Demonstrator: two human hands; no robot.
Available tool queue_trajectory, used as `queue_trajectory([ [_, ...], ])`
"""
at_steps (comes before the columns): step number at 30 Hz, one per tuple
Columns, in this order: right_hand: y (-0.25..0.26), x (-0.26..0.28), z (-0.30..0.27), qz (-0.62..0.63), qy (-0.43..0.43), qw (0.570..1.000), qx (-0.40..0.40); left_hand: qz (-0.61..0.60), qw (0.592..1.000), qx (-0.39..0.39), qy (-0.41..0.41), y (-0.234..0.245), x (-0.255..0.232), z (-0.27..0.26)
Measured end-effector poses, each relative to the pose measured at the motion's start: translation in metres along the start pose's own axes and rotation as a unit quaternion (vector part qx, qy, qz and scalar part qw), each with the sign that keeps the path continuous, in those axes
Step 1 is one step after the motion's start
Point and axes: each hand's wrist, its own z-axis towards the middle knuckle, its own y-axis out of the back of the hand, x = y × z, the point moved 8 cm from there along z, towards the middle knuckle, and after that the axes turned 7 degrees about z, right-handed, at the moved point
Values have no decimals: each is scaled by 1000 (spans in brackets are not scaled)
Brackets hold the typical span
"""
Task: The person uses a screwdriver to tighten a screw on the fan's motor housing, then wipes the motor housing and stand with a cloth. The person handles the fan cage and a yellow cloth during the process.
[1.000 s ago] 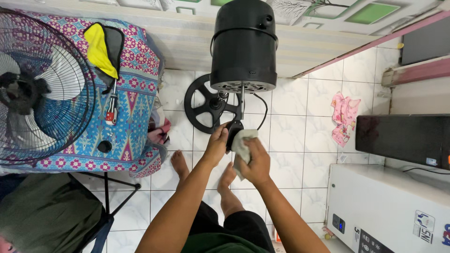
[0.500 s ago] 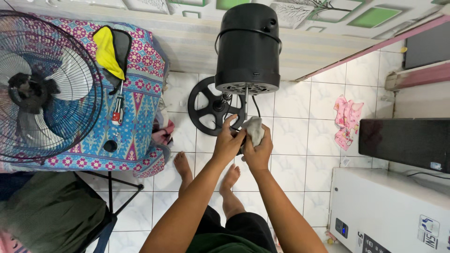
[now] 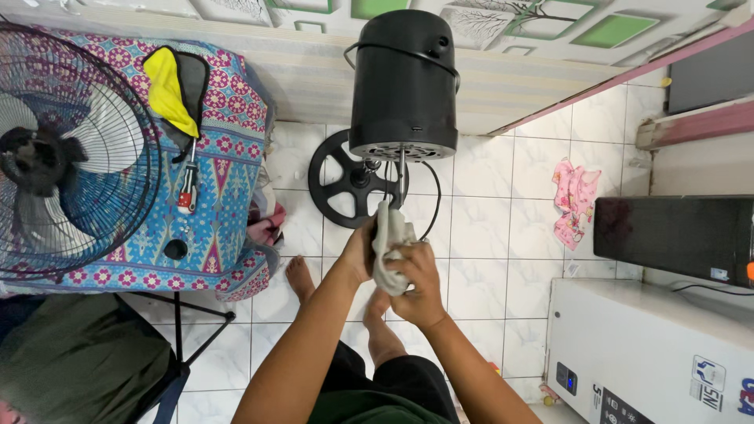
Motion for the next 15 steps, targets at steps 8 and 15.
queue_trajectory([
  [8, 23, -44, -2, 144, -216, 952, -164, -29, 997, -30, -65, 3, -9, 0],
  [15, -3, 28, -5, 18, -1, 1000, -12, -150, 981, 94, -75, -18, -38, -1],
])
